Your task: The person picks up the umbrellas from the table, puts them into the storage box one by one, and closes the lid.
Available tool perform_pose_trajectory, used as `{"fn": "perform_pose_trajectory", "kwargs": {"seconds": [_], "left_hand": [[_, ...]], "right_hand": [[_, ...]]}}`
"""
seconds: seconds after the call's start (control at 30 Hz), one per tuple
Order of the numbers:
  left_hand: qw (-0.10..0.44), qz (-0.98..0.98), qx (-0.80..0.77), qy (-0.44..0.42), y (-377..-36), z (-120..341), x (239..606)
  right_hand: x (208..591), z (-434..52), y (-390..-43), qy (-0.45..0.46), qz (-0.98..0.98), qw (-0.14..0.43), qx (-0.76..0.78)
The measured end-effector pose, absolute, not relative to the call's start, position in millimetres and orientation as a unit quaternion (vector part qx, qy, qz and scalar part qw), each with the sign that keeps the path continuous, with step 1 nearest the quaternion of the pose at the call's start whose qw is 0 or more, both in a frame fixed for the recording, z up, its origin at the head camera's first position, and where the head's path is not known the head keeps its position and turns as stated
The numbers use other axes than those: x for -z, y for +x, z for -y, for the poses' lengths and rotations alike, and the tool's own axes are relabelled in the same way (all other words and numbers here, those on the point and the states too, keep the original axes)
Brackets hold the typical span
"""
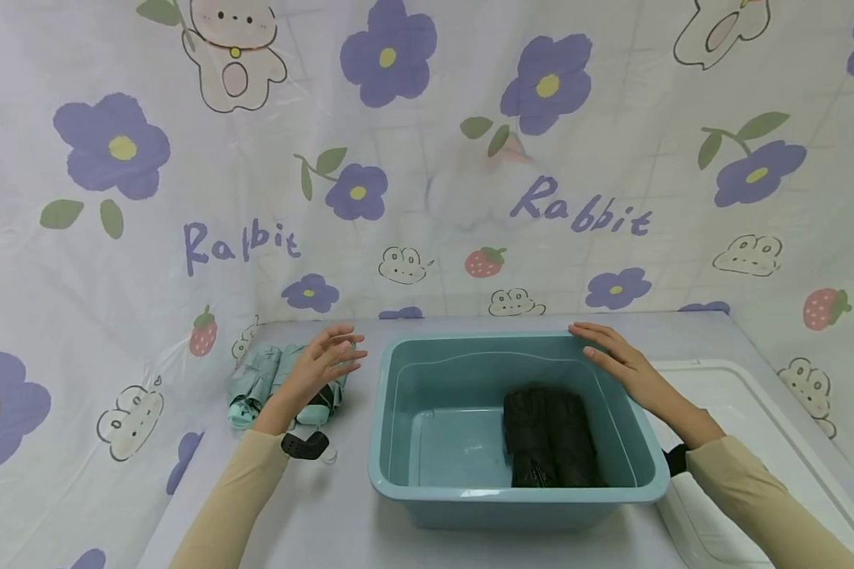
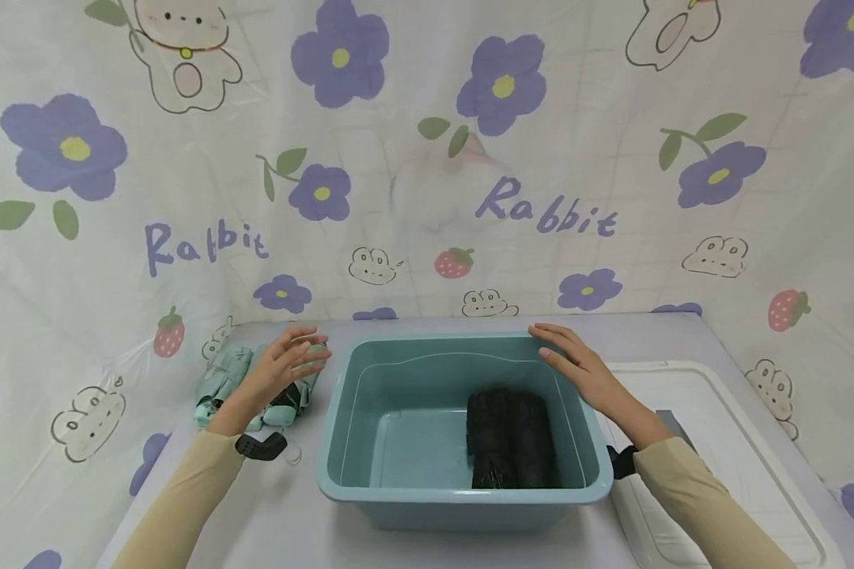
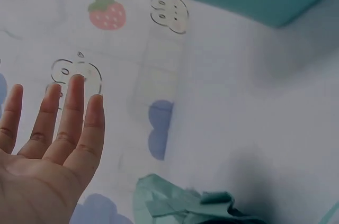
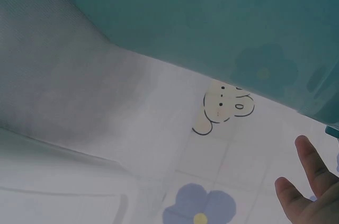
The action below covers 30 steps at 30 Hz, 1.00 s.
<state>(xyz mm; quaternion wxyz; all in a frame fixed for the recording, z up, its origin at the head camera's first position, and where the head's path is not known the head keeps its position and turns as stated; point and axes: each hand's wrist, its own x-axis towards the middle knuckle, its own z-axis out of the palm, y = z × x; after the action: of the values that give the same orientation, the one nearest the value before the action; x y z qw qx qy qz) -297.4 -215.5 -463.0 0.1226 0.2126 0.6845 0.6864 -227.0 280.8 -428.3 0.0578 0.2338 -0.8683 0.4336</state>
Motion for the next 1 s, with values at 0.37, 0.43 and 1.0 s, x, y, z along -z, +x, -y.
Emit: {"fn": "perform_pose_trajectory", "kwargs": {"seconds": [0.37, 0.43, 1.0], "left_hand": [[0.086, -0.769, -0.604, 0.194, -291, 220, 460], [0.079, -0.790, -0.578, 0.188, -291, 222, 460], [-0.021, -0.934, -0.315, 0.165, -316, 240, 507]], "right_hand": [[428, -281, -227, 0.231, 0.868, 0.050, -0.437], [428, -281, -227, 0.233, 0.868, 0.050, -0.436], [431, -283, -229, 0.232, 0.866, 0.050, -0.440]]}}
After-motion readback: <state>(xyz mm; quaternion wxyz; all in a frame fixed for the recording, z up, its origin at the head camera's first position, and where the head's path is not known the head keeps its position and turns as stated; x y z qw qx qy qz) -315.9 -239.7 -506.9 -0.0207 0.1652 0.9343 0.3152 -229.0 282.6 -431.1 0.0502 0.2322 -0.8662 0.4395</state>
